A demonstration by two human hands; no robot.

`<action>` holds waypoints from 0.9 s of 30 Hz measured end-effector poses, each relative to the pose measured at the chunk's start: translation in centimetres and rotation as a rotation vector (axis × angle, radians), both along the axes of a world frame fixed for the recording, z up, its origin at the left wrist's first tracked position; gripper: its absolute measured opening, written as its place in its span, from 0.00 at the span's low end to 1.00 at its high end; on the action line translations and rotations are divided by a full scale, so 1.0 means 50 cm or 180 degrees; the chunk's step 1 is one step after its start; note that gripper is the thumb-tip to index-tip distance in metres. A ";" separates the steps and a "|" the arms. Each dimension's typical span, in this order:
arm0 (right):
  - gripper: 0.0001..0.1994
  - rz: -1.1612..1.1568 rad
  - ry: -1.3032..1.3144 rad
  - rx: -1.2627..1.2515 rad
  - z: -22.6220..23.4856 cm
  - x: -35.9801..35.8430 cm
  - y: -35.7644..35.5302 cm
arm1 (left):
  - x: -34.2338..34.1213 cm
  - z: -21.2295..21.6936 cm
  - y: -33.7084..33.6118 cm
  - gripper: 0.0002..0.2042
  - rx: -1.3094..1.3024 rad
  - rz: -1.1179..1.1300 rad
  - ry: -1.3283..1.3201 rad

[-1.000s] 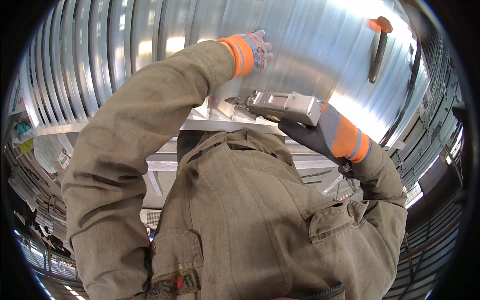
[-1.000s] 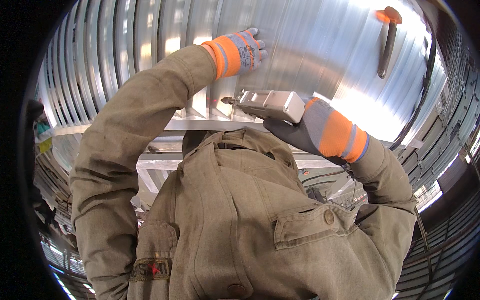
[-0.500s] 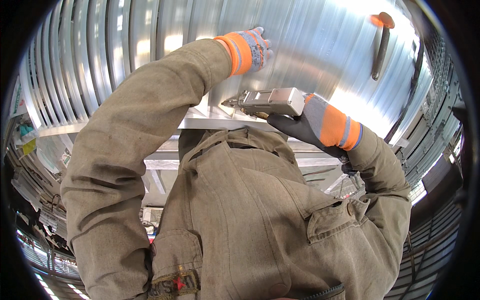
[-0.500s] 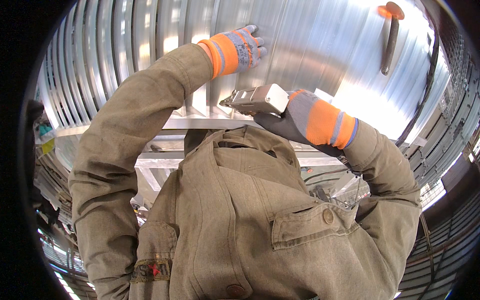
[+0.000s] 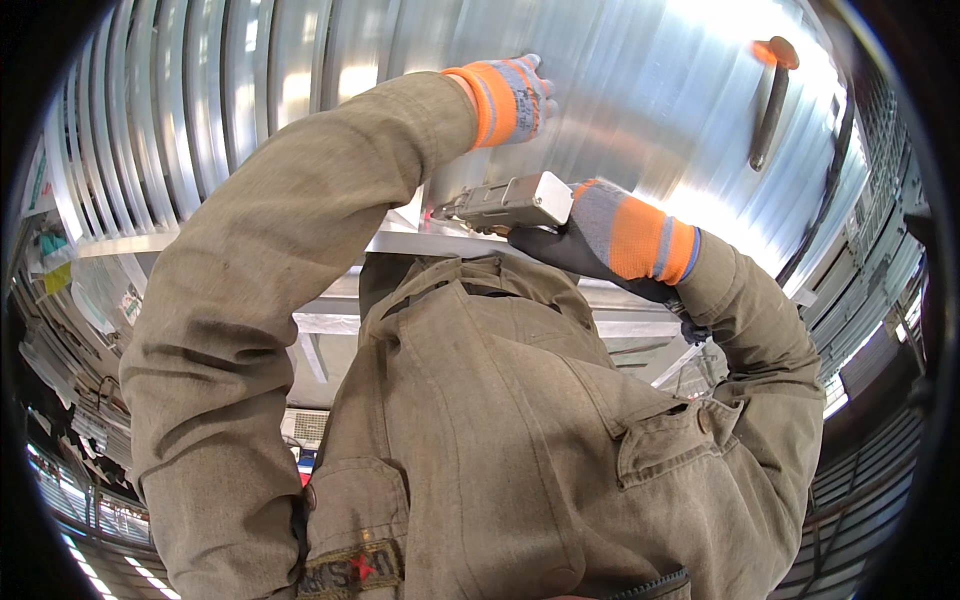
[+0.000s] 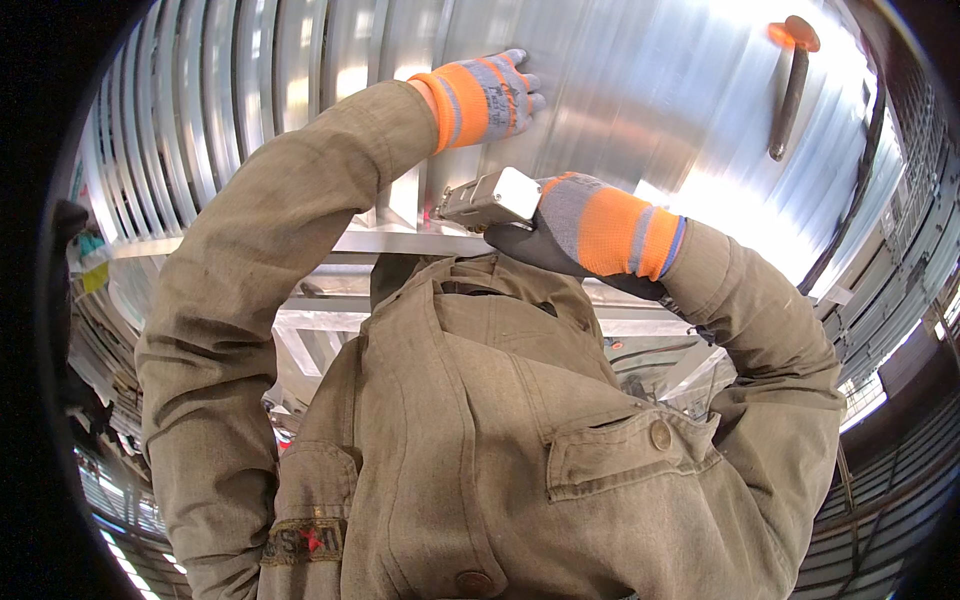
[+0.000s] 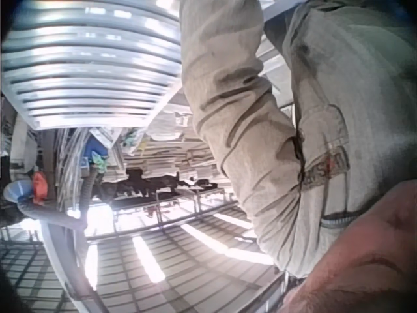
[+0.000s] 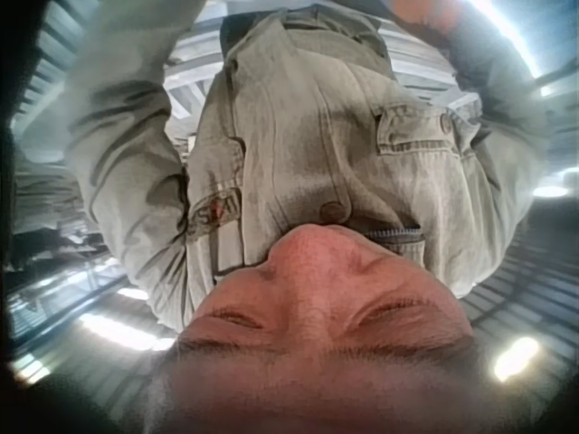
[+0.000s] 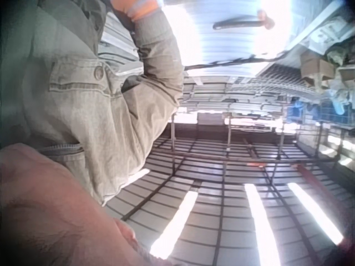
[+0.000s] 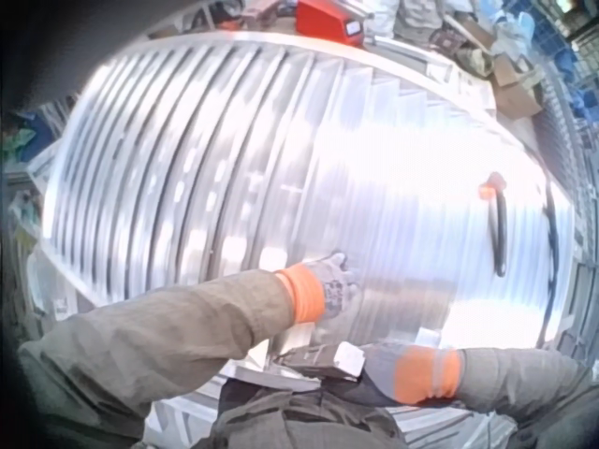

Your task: The person positions a metal panel on a corrugated metal structure, then uses a welding torch to join the panel to the structure. The person repeatedly taps the panel with a rubber mallet and continues welding along the seam.

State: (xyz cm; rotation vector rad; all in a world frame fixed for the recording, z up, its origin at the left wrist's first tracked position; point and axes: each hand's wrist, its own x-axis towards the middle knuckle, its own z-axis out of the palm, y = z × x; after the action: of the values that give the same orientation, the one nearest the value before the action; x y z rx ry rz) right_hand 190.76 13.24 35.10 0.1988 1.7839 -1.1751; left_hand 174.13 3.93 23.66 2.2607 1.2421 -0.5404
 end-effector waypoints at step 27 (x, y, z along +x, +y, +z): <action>0.19 0.0418 0.0608 -0.0099 -0.049 -0.012 -0.029 | 0.005 -0.009 -0.001 0.19 -0.0109 0.0065 0.0050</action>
State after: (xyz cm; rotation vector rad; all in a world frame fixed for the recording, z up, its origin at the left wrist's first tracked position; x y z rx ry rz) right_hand 190.18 11.77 32.64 -0.0503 1.9117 -1.1578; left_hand 174.38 3.90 23.20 2.2171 1.2529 -0.5688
